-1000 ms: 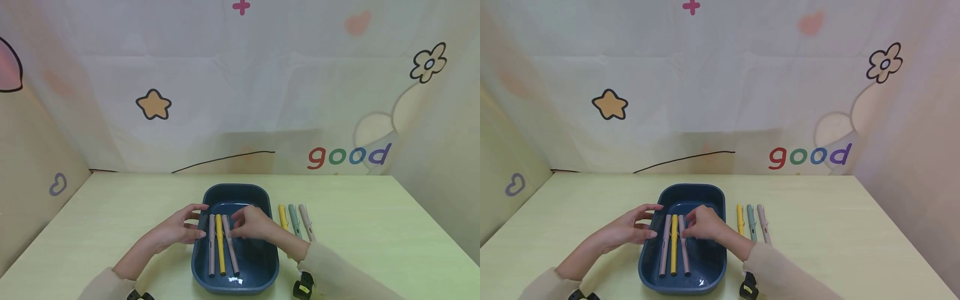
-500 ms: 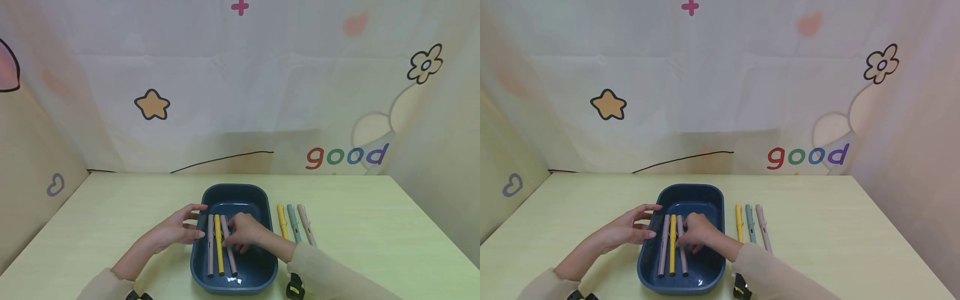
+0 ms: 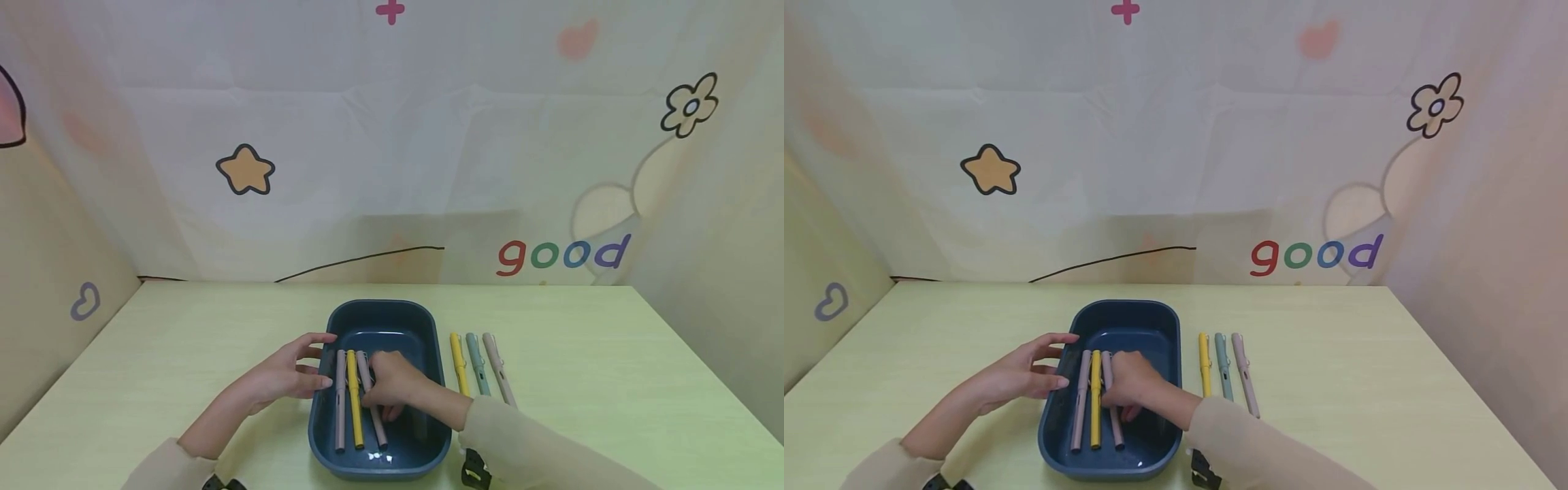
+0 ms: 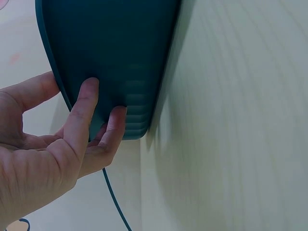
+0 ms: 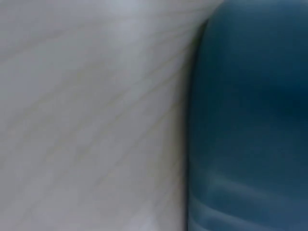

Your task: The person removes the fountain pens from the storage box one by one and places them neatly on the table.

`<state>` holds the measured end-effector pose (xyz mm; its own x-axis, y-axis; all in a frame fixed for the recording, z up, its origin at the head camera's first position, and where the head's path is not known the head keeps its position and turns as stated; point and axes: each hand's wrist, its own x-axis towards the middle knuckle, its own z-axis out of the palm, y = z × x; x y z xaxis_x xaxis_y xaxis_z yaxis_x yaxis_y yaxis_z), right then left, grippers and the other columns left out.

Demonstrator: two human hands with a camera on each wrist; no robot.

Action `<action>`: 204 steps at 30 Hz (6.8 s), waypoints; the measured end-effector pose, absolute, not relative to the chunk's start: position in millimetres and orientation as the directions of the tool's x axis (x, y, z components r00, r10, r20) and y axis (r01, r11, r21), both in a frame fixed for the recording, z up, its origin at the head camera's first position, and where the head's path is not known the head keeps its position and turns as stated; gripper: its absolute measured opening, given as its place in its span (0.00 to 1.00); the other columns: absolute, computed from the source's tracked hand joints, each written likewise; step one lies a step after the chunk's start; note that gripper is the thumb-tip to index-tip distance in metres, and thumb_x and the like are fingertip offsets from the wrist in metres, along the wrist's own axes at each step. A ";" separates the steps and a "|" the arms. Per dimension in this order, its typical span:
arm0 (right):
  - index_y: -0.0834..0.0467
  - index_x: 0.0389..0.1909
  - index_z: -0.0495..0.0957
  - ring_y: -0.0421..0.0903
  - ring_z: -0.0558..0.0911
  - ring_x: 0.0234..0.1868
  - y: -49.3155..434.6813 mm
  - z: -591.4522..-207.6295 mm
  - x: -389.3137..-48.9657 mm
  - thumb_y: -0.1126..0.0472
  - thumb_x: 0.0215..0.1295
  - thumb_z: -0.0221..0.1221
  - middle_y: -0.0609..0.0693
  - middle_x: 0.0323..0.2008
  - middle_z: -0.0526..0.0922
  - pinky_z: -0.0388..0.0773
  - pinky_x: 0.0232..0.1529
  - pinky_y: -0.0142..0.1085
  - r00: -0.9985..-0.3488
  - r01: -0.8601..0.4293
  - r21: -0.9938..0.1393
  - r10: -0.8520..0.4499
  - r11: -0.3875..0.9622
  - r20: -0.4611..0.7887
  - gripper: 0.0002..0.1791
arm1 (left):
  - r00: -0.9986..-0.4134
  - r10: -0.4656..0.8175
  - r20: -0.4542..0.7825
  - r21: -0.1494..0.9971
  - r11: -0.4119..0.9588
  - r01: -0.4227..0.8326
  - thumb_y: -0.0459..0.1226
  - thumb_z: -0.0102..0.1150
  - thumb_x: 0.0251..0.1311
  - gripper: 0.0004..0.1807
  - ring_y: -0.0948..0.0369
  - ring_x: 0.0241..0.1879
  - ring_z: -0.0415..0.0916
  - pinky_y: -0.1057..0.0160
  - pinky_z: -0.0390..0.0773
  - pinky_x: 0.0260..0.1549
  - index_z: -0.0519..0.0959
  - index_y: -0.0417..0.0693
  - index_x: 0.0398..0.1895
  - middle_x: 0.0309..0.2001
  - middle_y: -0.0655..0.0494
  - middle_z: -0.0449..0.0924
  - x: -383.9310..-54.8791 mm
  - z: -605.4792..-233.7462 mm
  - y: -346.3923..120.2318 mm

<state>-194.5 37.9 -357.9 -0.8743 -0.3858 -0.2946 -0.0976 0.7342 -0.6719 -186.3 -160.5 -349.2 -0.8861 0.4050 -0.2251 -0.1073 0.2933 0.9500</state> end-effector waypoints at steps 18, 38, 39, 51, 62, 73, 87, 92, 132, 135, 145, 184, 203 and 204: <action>0.65 0.47 0.73 0.45 0.79 0.15 42.4 -354.4 -200.0 0.68 0.49 0.65 0.53 0.21 0.75 0.77 0.16 0.33 -0.883 -0.074 -0.660 -0.357 0.748 -0.305 0.21 | -0.882 0.414 -0.225 0.954 0.279 -0.112 0.30 0.62 0.52 0.38 0.50 0.48 0.73 0.49 0.77 0.43 0.55 0.44 0.65 0.59 0.34 0.59 -186.7 -349.8 -161.4; 0.60 0.19 0.72 0.43 0.76 0.11 41.7 -351.8 -195.2 0.66 0.48 0.66 0.52 0.13 0.73 0.75 0.13 0.30 -0.902 -0.202 -0.544 -0.371 0.814 -0.221 0.11 | -0.888 0.396 -0.232 0.951 0.286 -0.121 0.30 0.62 0.52 0.38 0.49 0.48 0.73 0.49 0.77 0.42 0.55 0.44 0.65 0.59 0.34 0.60 -186.3 -349.2 -160.4; 0.60 0.18 0.72 0.42 0.76 0.11 41.8 -351.9 -195.1 0.66 0.48 0.66 0.52 0.13 0.73 0.75 0.13 0.30 -0.901 -0.208 -0.537 -0.374 0.817 -0.220 0.11 | -0.888 0.397 -0.231 0.951 0.286 -0.120 0.30 0.62 0.52 0.38 0.50 0.47 0.73 0.49 0.77 0.42 0.55 0.44 0.65 0.59 0.34 0.60 -186.2 -349.4 -160.5; 0.59 0.17 0.73 0.43 0.76 0.11 41.0 -355.3 -195.8 0.67 0.48 0.65 0.51 0.12 0.73 0.75 0.13 0.31 -0.901 -0.200 -0.557 -0.375 0.806 -0.219 0.10 | -0.888 0.393 -0.238 0.949 0.287 -0.128 0.30 0.62 0.52 0.38 0.50 0.47 0.73 0.50 0.77 0.42 0.55 0.45 0.65 0.59 0.35 0.60 -186.2 -349.8 -161.3; 0.68 0.50 0.71 0.44 0.79 0.17 48.1 -350.4 -201.6 0.70 0.47 0.65 0.53 0.22 0.74 0.77 0.15 0.32 -0.891 -0.112 -0.628 -0.358 0.770 -0.280 0.26 | -0.886 0.402 -0.231 0.952 0.283 -0.120 0.30 0.62 0.52 0.38 0.50 0.47 0.73 0.50 0.77 0.42 0.55 0.45 0.65 0.59 0.35 0.59 -186.1 -348.9 -160.9; 0.67 0.50 0.73 0.44 0.80 0.18 58.2 -346.0 -206.2 0.69 0.48 0.65 0.52 0.21 0.76 0.78 0.17 0.32 -0.897 -0.148 -0.686 -0.389 0.713 -0.211 0.25 | -0.899 0.361 -0.247 0.943 0.304 -0.136 0.29 0.62 0.52 0.37 0.49 0.47 0.73 0.50 0.78 0.41 0.57 0.47 0.65 0.59 0.37 0.61 -186.0 -348.6 -158.4; 0.67 0.48 0.76 0.43 0.80 0.22 81.0 -327.1 -207.4 0.68 0.51 0.65 0.51 0.22 0.79 0.80 0.22 0.35 -0.923 -0.139 -0.795 -0.367 0.591 -0.112 0.21 | -0.899 0.369 -0.236 0.946 0.299 -0.126 0.29 0.62 0.51 0.37 0.49 0.48 0.73 0.50 0.78 0.41 0.57 0.46 0.65 0.59 0.36 0.60 -185.3 -350.0 -158.4; 0.65 0.49 0.76 0.44 0.80 0.24 85.2 -321.1 -207.9 0.67 0.51 0.65 0.52 0.25 0.79 0.81 0.24 0.37 -0.936 -0.094 -0.830 -0.332 0.550 -0.114 0.21 | -0.894 0.389 -0.222 0.952 0.283 -0.114 0.29 0.62 0.51 0.38 0.50 0.47 0.73 0.50 0.78 0.41 0.56 0.45 0.65 0.59 0.35 0.60 -185.5 -349.9 -160.1; 0.71 0.56 0.68 0.44 0.79 0.27 197.5 -304.7 -211.7 0.66 0.56 0.60 0.57 0.32 0.76 0.81 0.31 0.42 -0.982 0.004 -0.849 -0.158 0.529 -0.103 0.26 | -0.894 0.394 -0.215 0.957 0.266 -0.114 0.29 0.63 0.50 0.39 0.50 0.47 0.74 0.49 0.78 0.40 0.56 0.45 0.65 0.59 0.35 0.60 -185.4 -351.3 -161.0; 0.72 0.56 0.67 0.44 0.78 0.27 206.7 -312.7 -210.7 0.64 0.57 0.61 0.57 0.32 0.76 0.81 0.31 0.41 -0.983 0.020 -0.832 -0.142 0.555 -0.118 0.27 | -0.892 0.397 -0.215 0.958 0.264 -0.113 0.29 0.63 0.50 0.39 0.50 0.47 0.74 0.49 0.78 0.40 0.55 0.45 0.65 0.59 0.34 0.60 -185.2 -351.5 -160.9; 0.75 0.55 0.65 0.43 0.79 0.26 237.5 -330.5 -206.5 0.64 0.57 0.61 0.55 0.30 0.76 0.81 0.32 0.42 -0.984 0.073 -0.821 -0.093 0.566 -0.152 0.29 | -0.892 0.394 -0.219 0.957 0.265 -0.118 0.29 0.63 0.51 0.39 0.50 0.47 0.74 0.49 0.78 0.40 0.56 0.45 0.65 0.59 0.35 0.60 -185.2 -351.8 -159.3; 0.75 0.50 0.70 0.41 0.77 0.23 253.7 -359.1 -207.6 0.66 0.52 0.62 0.56 0.32 0.78 0.81 0.26 0.38 -0.970 0.126 -0.714 -0.065 0.688 -0.234 0.26 | -0.896 0.385 -0.219 0.954 0.277 -0.114 0.29 0.62 0.51 0.38 0.50 0.47 0.74 0.49 0.78 0.41 0.56 0.45 0.65 0.59 0.35 0.60 -184.8 -347.5 -160.1; 0.72 0.51 0.68 0.45 0.78 0.22 253.5 -362.3 -206.9 0.64 0.52 0.62 0.56 0.28 0.75 0.81 0.23 0.40 -0.966 0.136 -0.698 -0.061 0.703 -0.249 0.27 | -0.894 0.386 -0.226 0.954 0.274 -0.123 0.29 0.62 0.51 0.38 0.51 0.46 0.74 0.50 0.78 0.41 0.56 0.45 0.65 0.59 0.35 0.60 -187.0 -348.7 -162.2; 0.71 0.51 0.68 0.44 0.78 0.22 253.3 -362.3 -206.9 0.64 0.52 0.63 0.56 0.29 0.75 0.81 0.23 0.40 -0.966 0.142 -0.698 -0.055 0.702 -0.252 0.27 | -0.894 0.387 -0.227 0.954 0.274 -0.123 0.29 0.62 0.51 0.38 0.51 0.46 0.74 0.50 0.78 0.41 0.56 0.45 0.65 0.59 0.35 0.60 -186.9 -348.7 -162.2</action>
<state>-206.9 253.3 -362.3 -0.9661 -0.0552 -0.2523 0.1423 0.7016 -0.6982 -186.9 -162.2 -348.7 -0.8939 0.3868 -0.2265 -0.1233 0.2737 0.9539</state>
